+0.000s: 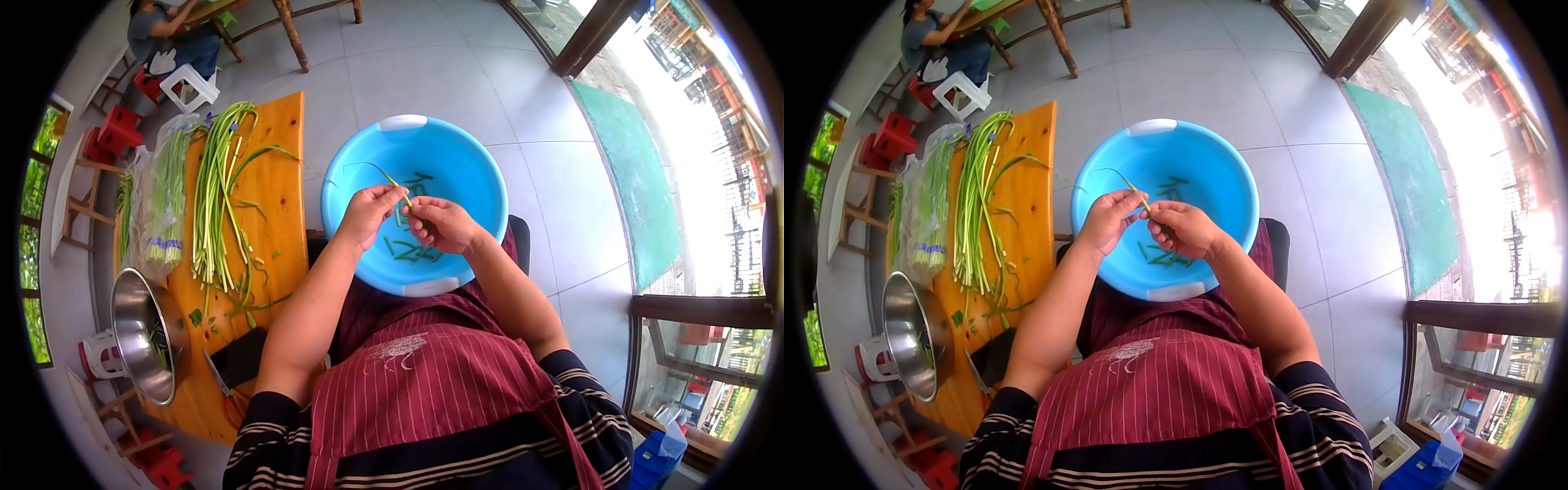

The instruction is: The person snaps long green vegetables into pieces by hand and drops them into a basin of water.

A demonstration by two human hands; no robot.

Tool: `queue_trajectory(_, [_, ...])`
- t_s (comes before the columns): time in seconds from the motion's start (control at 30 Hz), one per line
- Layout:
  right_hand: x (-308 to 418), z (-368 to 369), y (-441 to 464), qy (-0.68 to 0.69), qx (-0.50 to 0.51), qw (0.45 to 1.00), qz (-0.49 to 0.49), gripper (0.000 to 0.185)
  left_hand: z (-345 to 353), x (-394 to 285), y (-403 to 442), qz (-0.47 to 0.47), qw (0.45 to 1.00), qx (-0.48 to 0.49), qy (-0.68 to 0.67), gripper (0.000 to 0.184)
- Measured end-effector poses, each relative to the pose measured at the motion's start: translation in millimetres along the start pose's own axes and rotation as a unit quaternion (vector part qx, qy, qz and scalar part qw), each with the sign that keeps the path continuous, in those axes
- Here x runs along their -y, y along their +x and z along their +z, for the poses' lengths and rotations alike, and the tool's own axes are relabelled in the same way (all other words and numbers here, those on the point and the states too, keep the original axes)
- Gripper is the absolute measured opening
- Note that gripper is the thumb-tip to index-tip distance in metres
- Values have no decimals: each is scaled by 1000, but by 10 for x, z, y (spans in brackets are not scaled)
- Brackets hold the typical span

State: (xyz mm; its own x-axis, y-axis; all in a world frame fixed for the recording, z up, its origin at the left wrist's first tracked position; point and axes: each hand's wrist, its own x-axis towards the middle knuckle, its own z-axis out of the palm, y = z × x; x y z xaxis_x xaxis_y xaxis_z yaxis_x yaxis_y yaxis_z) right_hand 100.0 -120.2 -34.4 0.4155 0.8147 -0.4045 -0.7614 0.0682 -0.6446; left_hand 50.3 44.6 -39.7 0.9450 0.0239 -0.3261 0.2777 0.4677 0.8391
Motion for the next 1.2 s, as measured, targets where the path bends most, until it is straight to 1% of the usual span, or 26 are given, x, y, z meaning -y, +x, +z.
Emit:
queue_trajectory(0.07, [-21, -31, 13, -26, 0, 1000, 5, 12, -16, -5, 15, -13, 999, -26, -29, 16])
queue_trajectory(0.2, [-62, -52, 41, -37, -24, 999, -1, 11, -40, 44, 48, 54, 996, -47, 48, 15])
queue_trajectory(0.23, [-62, -52, 53, -57, -57, 997, -12, 11, -18, 44, 46, 82, 992, -52, 78, 14])
queue_trajectory(0.27, [-67, -52, 64, -77, -90, 993, -23, 10, 6, 42, 28, 83, 992, -52, 78, 14])
queue_trajectory(0.3, [-84, -59, 93, -78, -90, 993, -24, 10, 40, 39, -2, 172, 958, -64, 219, 12])
queue_trajectory(0.33, [-111, -79, 139, -78, -114, 990, -31, 10, 94, 18, -39, 256, 897, -73, 354, 11])
queue_trajectory(0.37, [-133, -119, 178, -78, -138, 987, -40, 10, 159, -11, -74, 258, 896, -71, 354, 11])
queue_trajectory(0.4, [-159, -191, 218, -78, -139, 986, -42, 10, 233, -46, -120, 357, 840, -23, 408, 9])
queue_trajectory(0.43, [-186, -247, 259, -50, -185, 981, -41, 11, 279, -53, -155, 449, 768, 27, 455, 8])
queue_trajectory(0.47, [-212, -305, 291, -21, -231, 972, -40, 12, 295, -32, -166, 470, 751, 41, 462, 7])
queue_trajectory(0.5, [-230, -367, 309, -21, -230, 972, -44, 12, 291, -38, -151, 472, 749, 42, 463, 7])
queue_trajectory(0.57, [-269, -402, 272, -110, -236, 965, -42, 19, 255, -12, -144, 339, 855, -7, 393, 7])
queue_trajectory(0.6, [-298, -431, 244, -109, -235, 965, -37, 19, 192, -2, -108, 308, 873, -33, 376, 8])
queue_trajectory(0.63, [-293, -438, 204, -250, -248, 932, -91, 23, 149, 11, -86, 305, 874, -34, 376, 8])
queue_trajectory(0.67, [-264, -444, 185, -388, -254, 874, -145, 28, 122, 10, -49, 274, 899, -53, 338, 9])
queue_trajectory(0.7, [-237, -442, 176, -389, -255, 873, -145, 28, 106, 7, -27, 243, 920, -71, 299, 10])
queue_trajectory(0.73, [-192, -401, 158, -380, -238, 877, -174, 29, 99, -4, -25, 216, 922, -73, 314, 13])
queue_trajectory(0.77, [-155, -356, 139, -369, -221, 880, -202, 32, 103, -3, -25, 216, 922, -73, 314, 13])
queue_trajectory(0.9, [-17, 22, -17, -373, -176, 881, -232, 28, 133, -17, -50, 194, 917, -70, 340, 14])
queue_trajectory(0.97, [24, 175, -84, -454, -190, 836, -242, 18, 133, -9, -52, 185, 918, -60, 346, 13])
queue_trajectory(1.0, [32, 184, -90, -453, -190, 836, -243, 18, 116, 20, -40, 179, 925, -49, 331, 13])
queue_trajectory(1.07, [41, 191, -94, -535, -200, 776, -266, 11, 95, 27, -32, 174, 932, -40, 316, 13])
queue_trajectory(1.1, [42, 174, -92, -536, -199, 776, -266, 11, 80, 15, -29, 146, 934, -20, 327, 13])
queue_trajectory(1.13, [48, 144, -93, -568, -179, 748, -294, 10, 66, 10, -32, 119, 934, 1, 337, 13])
queue_trajectory(1.17, [61, 117, -98, -598, -159, 717, -323, 9, 52, 15, -32, 119, 934, -1, 336, 13])
queue_trajectory(1.2, [76, 94, -110, -598, -158, 716, -323, 9, 35, 30, -24, 99, 950, 31, 293, 13])
